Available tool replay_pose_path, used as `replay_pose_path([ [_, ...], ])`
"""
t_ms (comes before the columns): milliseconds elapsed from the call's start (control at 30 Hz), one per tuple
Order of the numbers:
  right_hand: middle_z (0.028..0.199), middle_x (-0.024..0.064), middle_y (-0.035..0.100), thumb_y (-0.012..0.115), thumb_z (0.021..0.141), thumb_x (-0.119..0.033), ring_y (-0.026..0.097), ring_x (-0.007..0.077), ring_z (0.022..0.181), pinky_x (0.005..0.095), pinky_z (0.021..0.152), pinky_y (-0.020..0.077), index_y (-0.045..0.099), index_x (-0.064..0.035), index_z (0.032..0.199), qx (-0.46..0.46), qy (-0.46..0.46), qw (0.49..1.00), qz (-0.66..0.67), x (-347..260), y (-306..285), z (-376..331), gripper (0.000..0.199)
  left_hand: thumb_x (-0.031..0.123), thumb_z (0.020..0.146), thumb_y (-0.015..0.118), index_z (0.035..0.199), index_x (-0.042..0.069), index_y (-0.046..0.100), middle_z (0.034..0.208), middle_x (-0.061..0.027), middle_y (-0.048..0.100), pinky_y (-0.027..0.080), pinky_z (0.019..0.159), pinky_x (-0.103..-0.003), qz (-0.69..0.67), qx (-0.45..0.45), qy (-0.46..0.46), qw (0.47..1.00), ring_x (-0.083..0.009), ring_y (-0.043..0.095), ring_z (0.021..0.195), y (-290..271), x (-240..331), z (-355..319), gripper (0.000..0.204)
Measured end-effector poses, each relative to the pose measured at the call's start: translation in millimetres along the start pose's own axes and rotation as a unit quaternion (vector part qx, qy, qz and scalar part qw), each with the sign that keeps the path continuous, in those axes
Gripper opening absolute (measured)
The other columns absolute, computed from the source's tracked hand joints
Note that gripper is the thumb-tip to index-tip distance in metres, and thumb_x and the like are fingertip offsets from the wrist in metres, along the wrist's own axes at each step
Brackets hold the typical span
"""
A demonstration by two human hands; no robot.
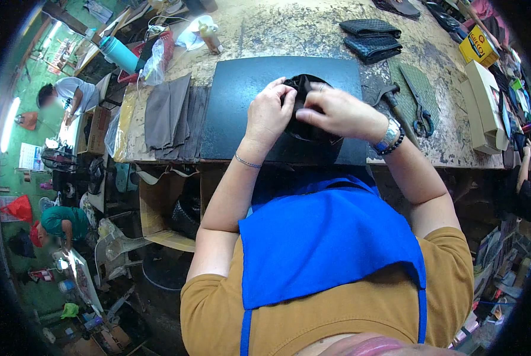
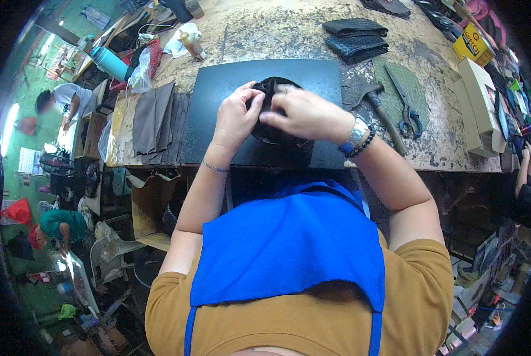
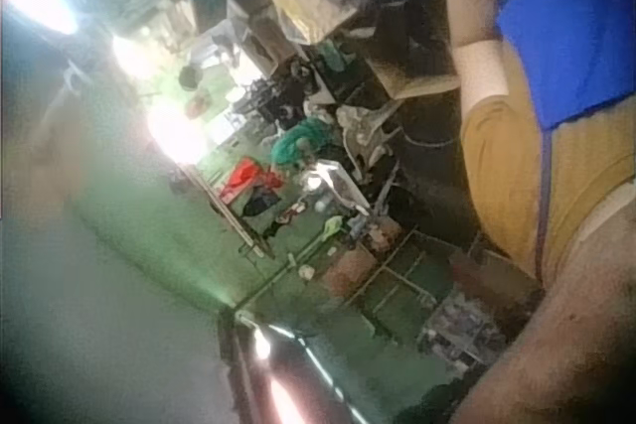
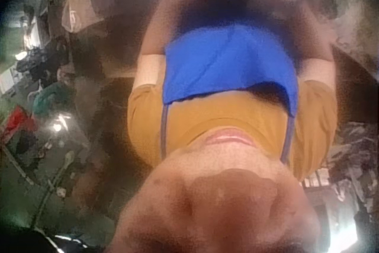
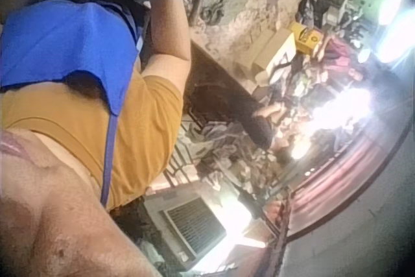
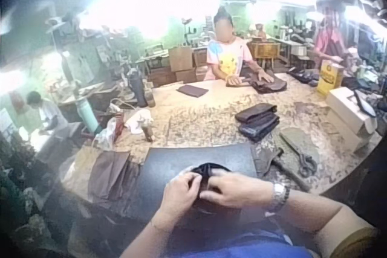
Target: The person is assembling a leather bag by fitting a lining into the leather shell and checking for alignment.
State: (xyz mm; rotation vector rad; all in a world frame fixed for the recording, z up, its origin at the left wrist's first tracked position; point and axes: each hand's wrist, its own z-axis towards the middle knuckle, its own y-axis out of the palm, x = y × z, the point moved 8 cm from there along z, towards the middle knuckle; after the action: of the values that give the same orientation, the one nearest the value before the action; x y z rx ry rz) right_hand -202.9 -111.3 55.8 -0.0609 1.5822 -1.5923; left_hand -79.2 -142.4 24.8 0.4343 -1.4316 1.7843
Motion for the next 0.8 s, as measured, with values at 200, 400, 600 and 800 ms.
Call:
replay_pose_path([
  [200, 0.097, 0.0186, 0.065, 0.072, 0.083, -0.029, 0.063, 0.03, 0.086, 0.0357, 0.077, 0.051, 0.059, -0.0002, 0.101, 0.127, -0.024, 0.989, 0.07, 23, -26, 9, 0.036, 0.022, 0.092, 0.058, 0.093, 0.004, 0.065, 0.117, -0.0166, 0.063, 0.051, 0.084, -0.042, -0.013, 0.031, 0.046, 0.998, -0.0352, 0.063, 0.101, -1, 6, -2, 0.02],
  [400, 0.089, 0.0151, 0.068, 0.065, 0.077, -0.012, 0.067, 0.0212, 0.081, 0.0311, 0.073, 0.0521, 0.065, 0.0001, 0.105, -0.02, 0.083, 0.991, 0.104, 45, -16, 16, 0.03, 0.022, 0.091, 0.059, 0.094, 0.005, 0.066, 0.117, -0.0134, 0.064, 0.052, 0.08, -0.039, -0.01, 0.027, 0.083, 0.996, -0.0331, 0.064, 0.098, -2, 10, -2, 0.019],
  [600, 0.088, 0.0106, 0.068, 0.069, 0.08, -0.018, 0.065, 0.0206, 0.078, 0.0312, 0.073, 0.0513, 0.071, -0.0018, 0.088, 0.012, 0.124, 0.99, 0.067, 54, -17, 10, 0.018, 0.024, 0.089, 0.063, 0.094, 0.006, 0.069, 0.117, -0.0124, 0.064, 0.053, 0.079, -0.037, -0.027, 0.006, 0.09, 0.996, -0.0315, 0.065, 0.097, -3, 11, -1, 0.019],
  [800, 0.108, 0.0083, 0.064, 0.069, 0.082, -0.023, 0.06, 0.0268, 0.102, 0.0369, 0.09, 0.0467, 0.072, -0.006, 0.084, 0.11, 0.043, 0.992, -0.033, 46, -32, 8, 0.018, 0.02, 0.087, 0.067, 0.093, 0.002, 0.069, 0.117, -0.0149, 0.065, 0.05, 0.086, -0.035, -0.019, -0.002, 0.094, 0.995, -0.0302, 0.065, 0.101, -4, 11, 3, 0.019],
])
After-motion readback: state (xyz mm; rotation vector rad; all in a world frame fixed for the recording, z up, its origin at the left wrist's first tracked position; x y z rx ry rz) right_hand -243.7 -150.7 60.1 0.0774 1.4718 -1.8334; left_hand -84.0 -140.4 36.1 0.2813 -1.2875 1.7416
